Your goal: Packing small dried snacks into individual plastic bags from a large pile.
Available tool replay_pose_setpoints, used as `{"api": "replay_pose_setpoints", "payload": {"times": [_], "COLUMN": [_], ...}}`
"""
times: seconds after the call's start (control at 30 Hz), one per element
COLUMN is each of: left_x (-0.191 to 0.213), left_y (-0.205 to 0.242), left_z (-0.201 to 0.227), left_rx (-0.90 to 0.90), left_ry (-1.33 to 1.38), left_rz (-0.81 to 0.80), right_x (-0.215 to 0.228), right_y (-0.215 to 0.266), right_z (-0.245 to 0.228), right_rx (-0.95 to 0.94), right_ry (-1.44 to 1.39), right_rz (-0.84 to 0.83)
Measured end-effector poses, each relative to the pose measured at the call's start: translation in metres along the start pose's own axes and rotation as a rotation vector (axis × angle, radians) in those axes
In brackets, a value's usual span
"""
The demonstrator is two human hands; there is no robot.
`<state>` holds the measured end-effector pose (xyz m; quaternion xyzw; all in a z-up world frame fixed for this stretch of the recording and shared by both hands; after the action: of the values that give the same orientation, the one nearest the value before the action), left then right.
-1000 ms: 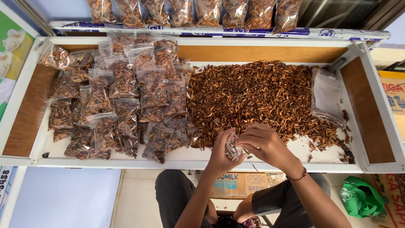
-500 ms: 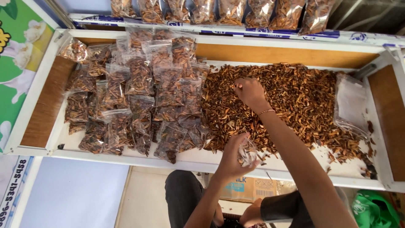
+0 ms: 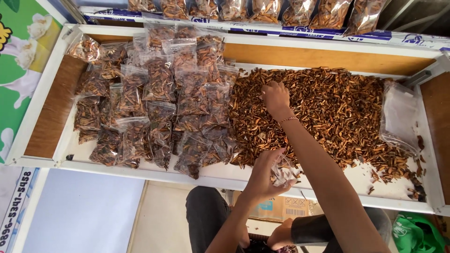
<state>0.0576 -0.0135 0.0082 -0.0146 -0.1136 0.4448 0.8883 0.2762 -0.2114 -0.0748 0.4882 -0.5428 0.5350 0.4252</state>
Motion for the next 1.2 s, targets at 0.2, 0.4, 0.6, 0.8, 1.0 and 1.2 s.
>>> {"api": "replay_pose_setpoints", "payload": {"times": [0.2,0.4,0.6,0.8,1.0,1.2], "left_x": [0.0,-0.006,-0.009,-0.011,-0.014,-0.019], "left_y": [0.001,0.003,0.005,0.007,0.006,0.009], "left_z": [0.003,0.0,0.005,0.016,0.02,0.02], "left_rx": [-0.002,0.009,0.004,0.016,-0.004,-0.054], "left_ry": [0.025,0.064,0.094,0.065,0.054,0.06], "left_rz": [-0.017,-0.026,-0.027,0.005,0.01,0.007], "right_x": [0.035,0.101,0.165,0.185,0.234,0.237], "right_y": [0.032,0.087,0.154,0.211,0.246,0.259], "right_z": [-0.002,-0.008,-0.012,-0.01,-0.072,-0.079], "right_rx": [0.05,0.018,-0.059,-0.082,0.103,0.168], "right_ry": [-0.369,-0.576,-0.735,-0.903,-0.759,-0.779], "right_rz": [0.109,0.234,0.316,0.406,0.308,0.344]}}
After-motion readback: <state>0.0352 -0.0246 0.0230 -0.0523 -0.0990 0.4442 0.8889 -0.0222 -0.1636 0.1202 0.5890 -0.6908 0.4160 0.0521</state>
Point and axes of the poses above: each hand's wrist, its own y-axis away from the middle knuckle, its own x-axis out of the back of the hand, z = x × y, the point moved 5 cm from there along -y, towards the middle knuckle, and after that the axes turned 13 degrees about x, right-handed, at the moved point
